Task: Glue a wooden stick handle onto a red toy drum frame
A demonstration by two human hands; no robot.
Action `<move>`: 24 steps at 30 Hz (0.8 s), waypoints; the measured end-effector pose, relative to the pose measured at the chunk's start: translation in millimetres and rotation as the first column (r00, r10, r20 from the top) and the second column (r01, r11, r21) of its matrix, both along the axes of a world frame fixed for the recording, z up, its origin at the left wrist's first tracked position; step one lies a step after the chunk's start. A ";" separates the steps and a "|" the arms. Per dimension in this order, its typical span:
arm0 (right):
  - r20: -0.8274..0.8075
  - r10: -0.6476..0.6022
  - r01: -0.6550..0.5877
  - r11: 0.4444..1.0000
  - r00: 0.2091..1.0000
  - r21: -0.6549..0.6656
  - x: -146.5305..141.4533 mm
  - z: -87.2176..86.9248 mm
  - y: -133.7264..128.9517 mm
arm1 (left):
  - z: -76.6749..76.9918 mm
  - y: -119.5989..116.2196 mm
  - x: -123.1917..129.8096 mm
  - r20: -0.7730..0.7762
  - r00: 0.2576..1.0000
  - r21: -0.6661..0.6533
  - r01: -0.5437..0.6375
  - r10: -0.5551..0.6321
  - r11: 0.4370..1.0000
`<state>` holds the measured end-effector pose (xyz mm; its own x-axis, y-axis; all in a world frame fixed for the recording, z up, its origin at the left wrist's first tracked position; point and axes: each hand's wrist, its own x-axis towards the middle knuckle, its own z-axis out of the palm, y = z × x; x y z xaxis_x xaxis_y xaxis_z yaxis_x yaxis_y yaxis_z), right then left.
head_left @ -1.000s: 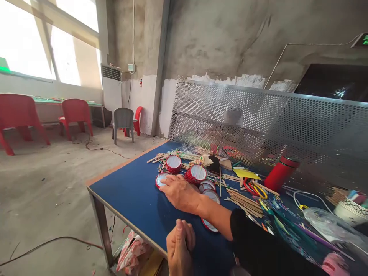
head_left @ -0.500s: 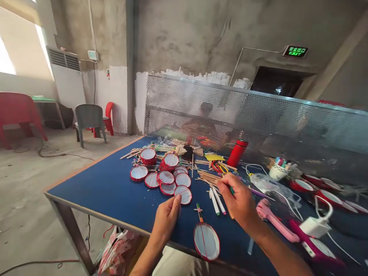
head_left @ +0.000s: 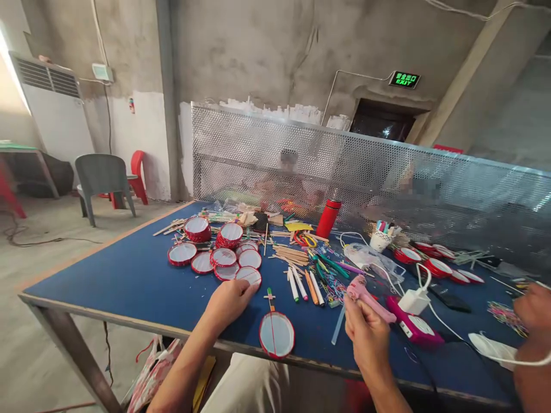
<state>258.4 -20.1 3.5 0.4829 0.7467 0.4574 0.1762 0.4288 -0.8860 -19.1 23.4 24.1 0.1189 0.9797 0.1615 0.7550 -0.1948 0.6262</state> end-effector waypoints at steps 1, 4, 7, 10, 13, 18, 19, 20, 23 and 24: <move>-0.065 0.025 -0.027 0.999 0.998 -0.023 -0.5 -2.5 -1.1 | -1.6 -0.9 -1.6 -0.015 1.000 0.013 0.003 -0.002 1.000; -0.208 0.066 -0.079 0.995 0.976 -0.054 -0.3 -3.5 -2.6 | -8.3 -6.5 -8.2 -0.057 0.995 0.053 -0.083 0.086 0.995; -0.298 0.085 -0.105 0.993 0.951 -0.051 2.0 -0.9 -2.3 | -13.9 -13.4 -13.4 -0.119 0.974 0.086 -0.185 0.195 0.979; -0.383 0.097 -0.125 0.991 0.919 -0.049 4.0 0.2 -2.8 | -14.9 -15.9 -12.0 -0.203 0.960 0.085 -0.178 0.192 0.980; -0.436 0.113 -0.153 0.987 0.893 -0.058 5.1 -0.8 -3.7 | -11.6 -12.0 -6.8 -0.284 0.943 0.063 -0.164 0.175 0.985; -0.468 0.134 -0.181 0.982 0.874 -0.057 6.1 -2.2 -4.5 | -2.4 -1.6 -5.7 -0.345 0.927 0.033 -0.147 0.149 0.989; -0.472 0.134 -0.183 0.981 0.871 -0.060 6.3 -2.3 -4.9 | -1.0 -0.4 -6.9 -0.346 0.927 0.026 -0.142 0.142 0.990; -0.473 0.133 -0.183 0.981 0.871 -0.063 6.6 -2.3 -5.2 | -0.1 0.5 -8.3 -0.344 0.929 0.020 -0.136 0.135 0.990; -0.458 0.125 -0.177 0.982 0.880 -0.071 7.2 -2.8 -6.1 | 0.6 2.1 -12.7 -0.315 0.943 0.005 -0.113 0.108 0.994; -0.452 0.126 -0.177 0.981 0.883 -0.073 7.3 -2.9 -6.3 | 0.3 2.8 -14.2 -0.299 0.950 0.001 -0.100 0.096 0.995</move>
<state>265.7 -26.4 0.7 0.4927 0.8599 0.1337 -0.3051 0.3146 -0.8989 -33.4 26.3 24.4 0.0630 0.9909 0.1193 0.9225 -0.1035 0.3720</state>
